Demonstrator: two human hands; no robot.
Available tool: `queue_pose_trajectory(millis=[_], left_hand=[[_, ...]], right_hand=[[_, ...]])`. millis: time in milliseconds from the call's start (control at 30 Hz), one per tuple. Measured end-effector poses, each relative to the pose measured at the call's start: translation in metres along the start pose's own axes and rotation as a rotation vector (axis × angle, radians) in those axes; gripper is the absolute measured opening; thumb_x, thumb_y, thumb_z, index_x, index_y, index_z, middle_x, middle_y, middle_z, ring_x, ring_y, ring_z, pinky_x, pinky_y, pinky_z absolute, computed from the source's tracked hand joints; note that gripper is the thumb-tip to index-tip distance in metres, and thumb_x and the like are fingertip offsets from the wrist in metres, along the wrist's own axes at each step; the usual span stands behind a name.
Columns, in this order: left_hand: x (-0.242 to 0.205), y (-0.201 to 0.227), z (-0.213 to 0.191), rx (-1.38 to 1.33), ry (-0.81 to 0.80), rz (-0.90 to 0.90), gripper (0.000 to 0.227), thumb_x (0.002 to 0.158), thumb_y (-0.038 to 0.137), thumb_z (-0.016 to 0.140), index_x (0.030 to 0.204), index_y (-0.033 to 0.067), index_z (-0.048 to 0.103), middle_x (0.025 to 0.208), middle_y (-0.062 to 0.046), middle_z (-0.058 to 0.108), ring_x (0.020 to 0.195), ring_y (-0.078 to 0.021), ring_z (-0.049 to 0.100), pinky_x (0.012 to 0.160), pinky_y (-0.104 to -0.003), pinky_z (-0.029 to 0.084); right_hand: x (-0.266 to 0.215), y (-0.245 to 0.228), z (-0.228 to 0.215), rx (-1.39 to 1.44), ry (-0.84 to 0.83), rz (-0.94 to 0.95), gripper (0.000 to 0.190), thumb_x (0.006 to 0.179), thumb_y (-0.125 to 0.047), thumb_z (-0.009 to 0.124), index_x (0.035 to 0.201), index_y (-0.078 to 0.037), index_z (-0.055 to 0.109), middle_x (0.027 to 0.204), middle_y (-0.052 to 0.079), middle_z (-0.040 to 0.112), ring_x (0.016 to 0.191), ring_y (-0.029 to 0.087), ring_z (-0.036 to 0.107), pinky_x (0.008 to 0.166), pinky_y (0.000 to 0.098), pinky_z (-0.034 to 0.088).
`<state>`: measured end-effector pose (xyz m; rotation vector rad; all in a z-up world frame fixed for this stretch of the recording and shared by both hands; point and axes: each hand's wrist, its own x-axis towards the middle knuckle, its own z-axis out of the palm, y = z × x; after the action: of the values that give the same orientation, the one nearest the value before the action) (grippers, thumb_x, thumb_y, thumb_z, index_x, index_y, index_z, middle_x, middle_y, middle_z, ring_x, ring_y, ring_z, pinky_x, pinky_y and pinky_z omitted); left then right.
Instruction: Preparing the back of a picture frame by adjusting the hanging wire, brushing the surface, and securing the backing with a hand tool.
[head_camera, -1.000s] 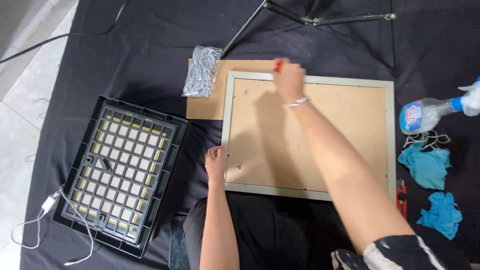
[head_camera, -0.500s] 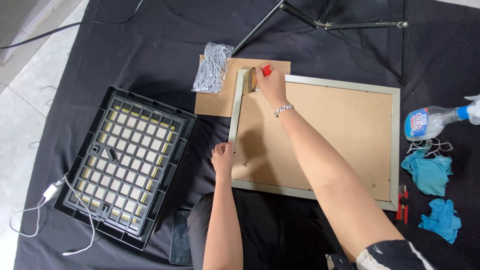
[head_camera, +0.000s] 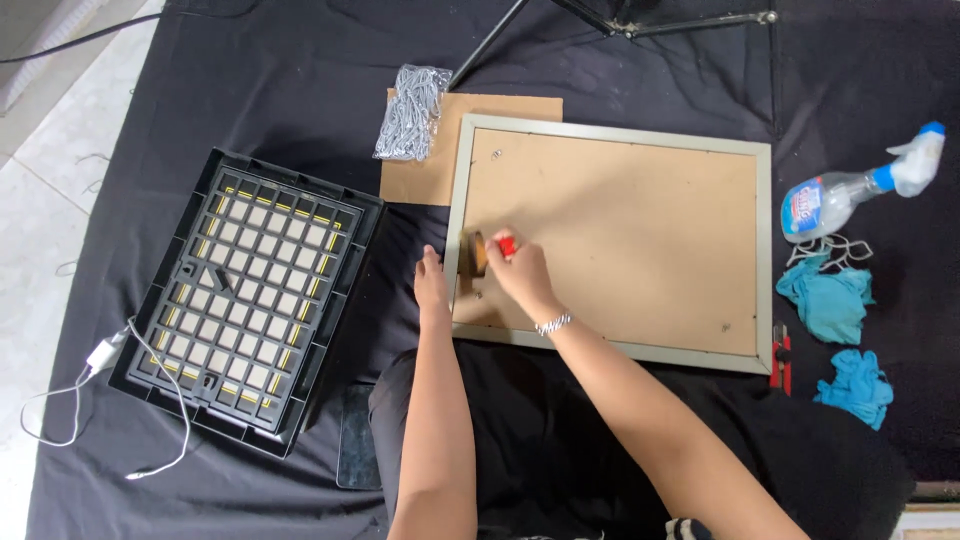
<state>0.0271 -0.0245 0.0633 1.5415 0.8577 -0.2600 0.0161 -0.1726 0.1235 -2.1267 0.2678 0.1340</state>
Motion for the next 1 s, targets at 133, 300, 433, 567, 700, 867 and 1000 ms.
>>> queue_pose_trajectory(millis=[133,300,433,567,700,867,1000], left_hand=[[0.021,-0.024,-0.007,-0.011,0.127,0.091,0.082,0.1,0.072,0.039,0.145,0.0053,0.054,0.139,-0.012,0.063,0.142,-0.0332,0.047,0.121,-0.05,0.031],[0.026,-0.034,-0.013,-0.115,0.274,0.142,0.056,0.098,0.066,0.045,0.117,0.0171,0.065,0.119,-0.003,0.068,0.126,-0.0263,0.058,0.111,-0.045,0.042],[0.023,-0.046,-0.019,-0.089,0.281,0.165,0.054,0.098,0.066,0.048,0.114,0.0176,0.066,0.115,-0.003,0.07,0.123,-0.0246,0.061,0.107,-0.043,0.046],[0.03,-0.052,-0.021,-0.123,0.277,0.183,0.052,0.096,0.061,0.054,0.115,0.0154,0.067,0.114,-0.006,0.071,0.12,-0.0256,0.063,0.106,-0.042,0.047],[0.037,-0.059,-0.017,-0.04,0.263,0.193,0.052,0.094,0.059,0.057,0.116,0.013,0.068,0.112,-0.007,0.073,0.119,-0.0268,0.064,0.106,-0.043,0.048],[0.021,-0.047,-0.019,0.136,0.223,0.18,0.054,0.093,0.056,0.053,0.12,0.0124,0.069,0.125,-0.013,0.063,0.12,-0.0345,0.058,0.106,-0.047,0.044],[-0.001,-0.034,-0.022,0.312,0.186,0.118,0.051,0.094,0.056,0.051,0.124,0.0161,0.064,0.144,-0.01,0.046,0.129,-0.035,0.041,0.109,-0.049,0.035]], right_hand=[[-0.058,-0.014,-0.009,-0.044,-0.062,0.047,0.022,0.096,-0.039,0.06,0.094,-0.019,0.07,0.066,0.016,0.069,0.074,0.037,0.071,0.068,0.0442,0.053],[-0.095,-0.004,-0.013,-0.037,-0.178,0.092,0.02,0.091,-0.045,0.065,0.092,-0.026,0.072,0.069,0.018,0.071,0.077,0.038,0.072,0.071,0.0423,0.056],[-0.088,0.013,-0.065,-0.017,-0.149,0.236,0.043,0.086,-0.054,0.064,0.076,-0.014,0.076,0.07,0.013,0.074,0.078,0.034,0.073,0.067,0.0413,0.054],[-0.099,0.045,-0.151,0.286,-0.039,0.318,0.049,0.093,-0.031,0.071,0.112,0.013,0.069,0.102,0.038,0.068,0.092,0.04,0.073,0.082,0.0481,0.058],[-0.103,0.151,-0.241,-0.156,0.143,0.292,0.053,0.094,-0.043,0.069,0.113,0.006,0.075,0.11,0.035,0.071,0.112,0.049,0.065,0.093,0.0565,0.049],[-0.118,0.242,-0.333,-0.72,0.533,0.137,0.035,0.095,-0.034,0.066,0.096,0.0,0.075,0.089,0.022,0.072,0.085,0.043,0.066,0.076,0.0517,0.052],[-0.131,0.187,-0.333,0.252,0.454,0.195,0.016,0.1,-0.012,0.066,0.109,0.001,0.069,0.093,0.011,0.069,0.08,0.017,0.072,0.071,0.0243,0.061]])
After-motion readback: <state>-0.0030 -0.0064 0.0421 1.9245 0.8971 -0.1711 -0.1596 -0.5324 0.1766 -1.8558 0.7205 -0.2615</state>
